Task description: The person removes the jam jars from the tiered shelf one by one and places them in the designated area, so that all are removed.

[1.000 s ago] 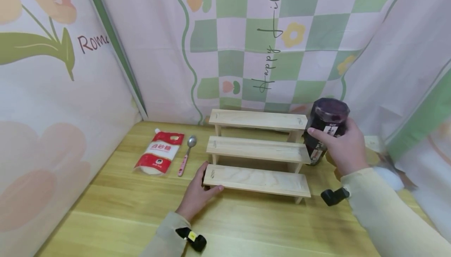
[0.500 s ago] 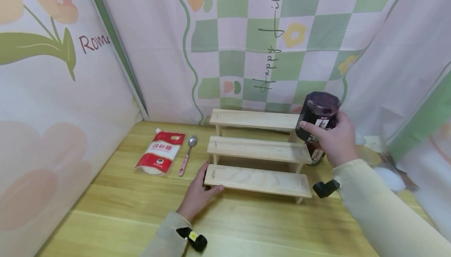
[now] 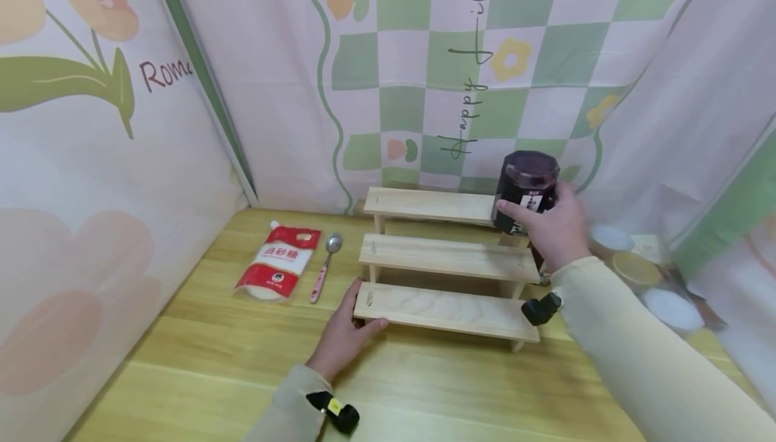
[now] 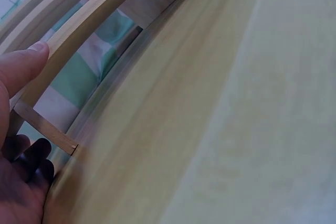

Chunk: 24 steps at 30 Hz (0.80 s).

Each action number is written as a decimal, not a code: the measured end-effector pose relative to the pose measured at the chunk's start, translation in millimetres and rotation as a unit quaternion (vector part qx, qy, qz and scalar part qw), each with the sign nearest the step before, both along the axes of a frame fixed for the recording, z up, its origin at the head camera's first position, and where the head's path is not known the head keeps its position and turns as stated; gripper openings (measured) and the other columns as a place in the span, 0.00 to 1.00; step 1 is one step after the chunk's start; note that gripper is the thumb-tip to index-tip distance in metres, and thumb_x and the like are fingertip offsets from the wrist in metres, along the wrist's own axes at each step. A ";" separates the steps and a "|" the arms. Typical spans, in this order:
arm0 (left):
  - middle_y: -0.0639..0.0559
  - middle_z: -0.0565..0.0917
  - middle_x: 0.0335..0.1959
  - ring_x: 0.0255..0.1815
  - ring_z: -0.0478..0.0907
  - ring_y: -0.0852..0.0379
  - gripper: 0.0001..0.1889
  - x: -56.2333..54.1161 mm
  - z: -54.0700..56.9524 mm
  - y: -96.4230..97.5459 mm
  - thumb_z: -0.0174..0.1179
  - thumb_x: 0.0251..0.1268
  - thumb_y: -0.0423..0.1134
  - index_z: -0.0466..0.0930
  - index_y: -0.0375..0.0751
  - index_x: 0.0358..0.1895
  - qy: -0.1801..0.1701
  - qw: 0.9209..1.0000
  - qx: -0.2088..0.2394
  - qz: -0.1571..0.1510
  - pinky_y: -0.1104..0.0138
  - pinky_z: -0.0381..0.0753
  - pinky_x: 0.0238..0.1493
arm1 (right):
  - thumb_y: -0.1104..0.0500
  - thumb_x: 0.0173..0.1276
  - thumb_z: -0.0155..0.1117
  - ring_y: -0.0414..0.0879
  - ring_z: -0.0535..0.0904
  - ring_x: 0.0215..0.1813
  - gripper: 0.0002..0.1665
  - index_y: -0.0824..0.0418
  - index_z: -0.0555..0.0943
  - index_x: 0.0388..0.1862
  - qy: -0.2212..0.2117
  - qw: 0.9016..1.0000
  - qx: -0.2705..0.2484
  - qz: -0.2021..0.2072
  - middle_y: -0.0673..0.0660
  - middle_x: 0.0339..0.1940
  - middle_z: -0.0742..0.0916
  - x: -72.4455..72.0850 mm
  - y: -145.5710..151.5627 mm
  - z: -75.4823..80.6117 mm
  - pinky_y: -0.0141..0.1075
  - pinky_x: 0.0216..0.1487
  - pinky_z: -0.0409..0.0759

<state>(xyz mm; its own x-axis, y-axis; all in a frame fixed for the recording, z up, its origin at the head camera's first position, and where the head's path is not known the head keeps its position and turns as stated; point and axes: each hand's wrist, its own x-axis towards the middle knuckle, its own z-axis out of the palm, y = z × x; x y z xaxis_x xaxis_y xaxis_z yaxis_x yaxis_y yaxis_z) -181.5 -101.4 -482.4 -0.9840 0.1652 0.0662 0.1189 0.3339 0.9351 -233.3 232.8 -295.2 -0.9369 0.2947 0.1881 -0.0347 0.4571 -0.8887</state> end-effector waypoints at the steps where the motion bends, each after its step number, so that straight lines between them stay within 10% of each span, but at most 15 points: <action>1: 0.42 0.61 0.78 0.78 0.55 0.39 0.53 0.2 0.5 0.1 0.70 0.60 0.56 0.46 0.46 0.82 0.002 1.000 0.001 -0.001 0.44 0.55 0.76 | 0.37 0.53 0.79 0.58 0.67 0.70 0.61 0.61 0.60 0.77 0.003 1.000 0.002 0.002 0.63 0.72 0.72 -1.8 -1.1 0.0 0.55 0.70 0.67; 24: 0.43 0.62 0.78 0.77 0.57 0.42 0.54 -3.0 -3.0 -2.1 0.71 0.58 0.56 0.47 0.46 0.82 0.004 1.000 0.006 0.000 0.46 0.58 0.76 | 0.38 0.55 0.78 0.56 0.72 0.67 0.59 0.61 0.60 0.77 -0.004 1.000 -0.019 0.009 0.63 0.69 0.75 -32.3 -34.2 -1.9 0.51 0.67 0.73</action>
